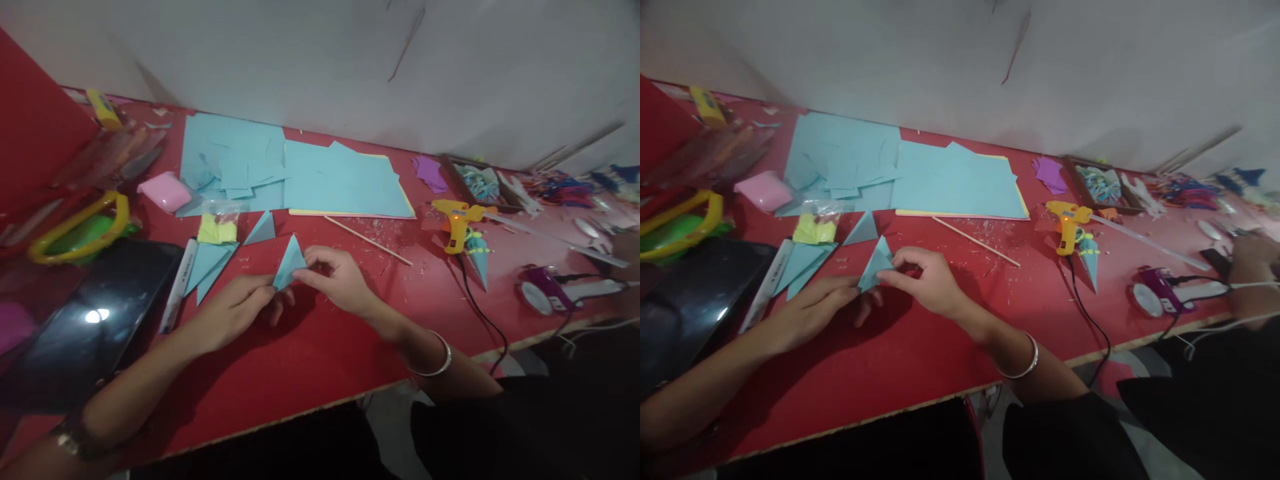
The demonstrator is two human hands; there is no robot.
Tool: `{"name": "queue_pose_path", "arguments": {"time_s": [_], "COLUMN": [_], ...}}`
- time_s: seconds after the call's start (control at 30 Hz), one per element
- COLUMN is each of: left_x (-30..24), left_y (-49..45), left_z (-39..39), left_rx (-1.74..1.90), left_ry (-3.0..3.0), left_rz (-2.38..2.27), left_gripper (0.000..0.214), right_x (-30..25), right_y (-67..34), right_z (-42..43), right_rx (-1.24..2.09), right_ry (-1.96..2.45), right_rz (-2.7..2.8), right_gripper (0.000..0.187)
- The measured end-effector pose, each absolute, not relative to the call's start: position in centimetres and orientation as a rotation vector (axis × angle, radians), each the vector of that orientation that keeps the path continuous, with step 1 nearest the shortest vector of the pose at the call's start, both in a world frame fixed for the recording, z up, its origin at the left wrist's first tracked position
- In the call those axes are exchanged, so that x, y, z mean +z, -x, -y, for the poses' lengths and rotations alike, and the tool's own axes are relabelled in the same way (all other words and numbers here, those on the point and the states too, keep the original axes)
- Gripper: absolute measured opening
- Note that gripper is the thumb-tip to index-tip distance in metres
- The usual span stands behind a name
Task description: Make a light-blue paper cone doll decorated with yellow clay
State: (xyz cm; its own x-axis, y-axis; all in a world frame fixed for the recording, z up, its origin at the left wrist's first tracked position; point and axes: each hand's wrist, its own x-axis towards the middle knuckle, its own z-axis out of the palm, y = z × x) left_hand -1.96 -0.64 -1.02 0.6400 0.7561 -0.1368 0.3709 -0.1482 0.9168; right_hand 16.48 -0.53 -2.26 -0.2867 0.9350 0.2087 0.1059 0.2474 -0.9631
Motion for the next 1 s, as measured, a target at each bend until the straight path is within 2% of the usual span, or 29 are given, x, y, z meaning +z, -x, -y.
{"name": "queue_pose_path", "arguments": {"time_s": [0.17, 0.4, 0.63, 0.8, 0.93, 1.0], "left_x": [-1.07, -1.06, -1.10, -1.30, -1.33, -1.27], "left_y": [1.97, 1.15, 1.24, 1.56, 1.58, 1.45], "left_z": [0.91, 1.03, 1.10, 0.92, 0.86, 0.90], "left_rx": [0.428, 0.415, 0.415, 0.416, 0.372, 0.349], "left_ry": [-1.796, -2.035, -2.033, -1.903, -1.820, -1.829], "left_rz": [-0.882, -1.146, -1.097, -1.053, -0.980, -0.985], "left_gripper": [0.043, 0.040, 0.047, 0.047, 0.044, 0.044], "right_x": [-2.64, -2.44, -2.51, -2.29, -2.20, -2.16], "right_y": [-15.97, -15.89, -15.71, -15.87, -16.14, -16.19], "right_z": [0.78, 0.93, 0.93, 0.74, 0.50, 0.48], "right_rx": [1.343, 1.295, 1.319, 1.415, 1.654, 1.714], "right_ry": [1.021, 1.116, 1.100, 1.087, 1.001, 0.977], "right_rz": [1.447, 1.461, 1.476, 1.418, 1.429, 1.449], "right_gripper": [0.022, 0.026, 0.023, 0.034, 0.012, 0.012]}}
